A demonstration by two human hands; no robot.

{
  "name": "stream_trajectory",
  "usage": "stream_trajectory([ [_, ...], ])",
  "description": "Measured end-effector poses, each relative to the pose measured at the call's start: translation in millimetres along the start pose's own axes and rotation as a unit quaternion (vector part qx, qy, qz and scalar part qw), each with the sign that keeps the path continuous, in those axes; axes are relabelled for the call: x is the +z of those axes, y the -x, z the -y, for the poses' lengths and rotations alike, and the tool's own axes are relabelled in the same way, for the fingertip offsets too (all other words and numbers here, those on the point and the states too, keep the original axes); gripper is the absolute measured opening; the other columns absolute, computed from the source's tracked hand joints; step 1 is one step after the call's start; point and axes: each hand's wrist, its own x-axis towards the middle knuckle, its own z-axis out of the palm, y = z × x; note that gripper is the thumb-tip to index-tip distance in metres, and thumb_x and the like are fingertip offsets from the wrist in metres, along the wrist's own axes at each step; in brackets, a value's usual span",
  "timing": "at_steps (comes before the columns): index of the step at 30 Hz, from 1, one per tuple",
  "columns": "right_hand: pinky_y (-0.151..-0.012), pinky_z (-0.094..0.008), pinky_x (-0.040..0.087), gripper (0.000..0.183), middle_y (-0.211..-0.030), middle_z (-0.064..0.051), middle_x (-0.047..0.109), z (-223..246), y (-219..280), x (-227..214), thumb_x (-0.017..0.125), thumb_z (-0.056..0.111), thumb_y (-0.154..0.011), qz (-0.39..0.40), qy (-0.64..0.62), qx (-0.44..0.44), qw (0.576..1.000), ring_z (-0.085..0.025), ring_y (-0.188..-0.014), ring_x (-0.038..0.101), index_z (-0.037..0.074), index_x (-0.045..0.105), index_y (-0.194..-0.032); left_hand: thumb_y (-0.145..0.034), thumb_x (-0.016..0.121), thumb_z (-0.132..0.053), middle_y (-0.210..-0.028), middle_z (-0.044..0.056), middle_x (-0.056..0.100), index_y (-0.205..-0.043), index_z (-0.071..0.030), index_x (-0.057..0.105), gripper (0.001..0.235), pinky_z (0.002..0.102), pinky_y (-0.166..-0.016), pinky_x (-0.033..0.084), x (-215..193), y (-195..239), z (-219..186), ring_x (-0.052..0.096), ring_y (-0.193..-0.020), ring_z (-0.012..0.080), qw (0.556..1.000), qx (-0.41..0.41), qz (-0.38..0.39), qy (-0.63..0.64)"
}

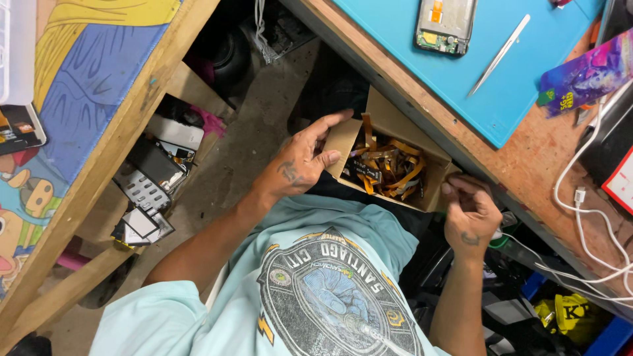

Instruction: The person uses a screwdriver and tweezers to work on a disassembled smartphone on a blue mat. They retrieve a ribbon cable from a cardboard box and attempt to connect it to the phone's motherboard.

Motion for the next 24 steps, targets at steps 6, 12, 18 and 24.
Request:
stream_trajectory([
  [6, -0.075, -0.023, 0.049, 0.017, -0.11, -0.011, 0.07, 61, -4, -1, 0.079, -0.005, -0.098, 0.04, 0.123, -0.116, 0.985, -0.013, -0.095, 0.065, 0.0, 0.073, -0.113, -0.088, 0.069, -0.009, -0.127, 0.019, 0.053, -0.154, -0.013, 0.046, 0.07, 0.042, -0.111, 0.043, 12, 7, -34, 0.054, -0.122, 0.0324, 0.964, 0.014, -0.075, -0.255],
  [12, -0.086, -0.026, 0.057, 0.024, -0.113, -0.013, 0.072, 105, -31, 24, 0.079, -0.007, -0.098, 0.091, 0.155, -0.192, 0.965, -0.015, -0.093, 0.071, 0.001, 0.072, -0.119, -0.085, 0.073, -0.01, -0.128, 0.018, 0.052, -0.144, -0.009, 0.052, 0.062, 0.046, -0.107, 0.039, 24, -9, -45, 0.051, -0.121, 0.0361, 0.915, 0.138, -0.133, -0.355],
  [18, -0.084, -0.024, 0.058, 0.023, -0.111, -0.013, 0.072, 117, -40, 40, 0.079, -0.003, -0.098, 0.126, 0.125, -0.199, 0.964, -0.016, -0.096, 0.073, 0.001, 0.072, -0.12, -0.091, 0.078, -0.013, -0.096, 0.005, 0.063, -0.101, -0.009, 0.074, 0.012, 0.042, -0.093, 0.045, 25, -33, -49, 0.059, -0.097, 0.0257, 0.914, 0.134, -0.159, -0.348],
  [24, -0.083, -0.021, 0.054, 0.016, -0.102, -0.01, 0.073, 105, -35, 35, 0.072, 0.003, -0.107, 0.131, -0.019, -0.07, 0.989, -0.01, -0.088, 0.067, -0.003, 0.071, -0.121, -0.093, 0.077, -0.003, -0.095, 0.006, 0.064, -0.106, -0.008, 0.074, 0.014, 0.039, -0.085, 0.05, 28, -11, -67, 0.061, -0.092, 0.024, 0.912, 0.24, -0.164, -0.29],
])
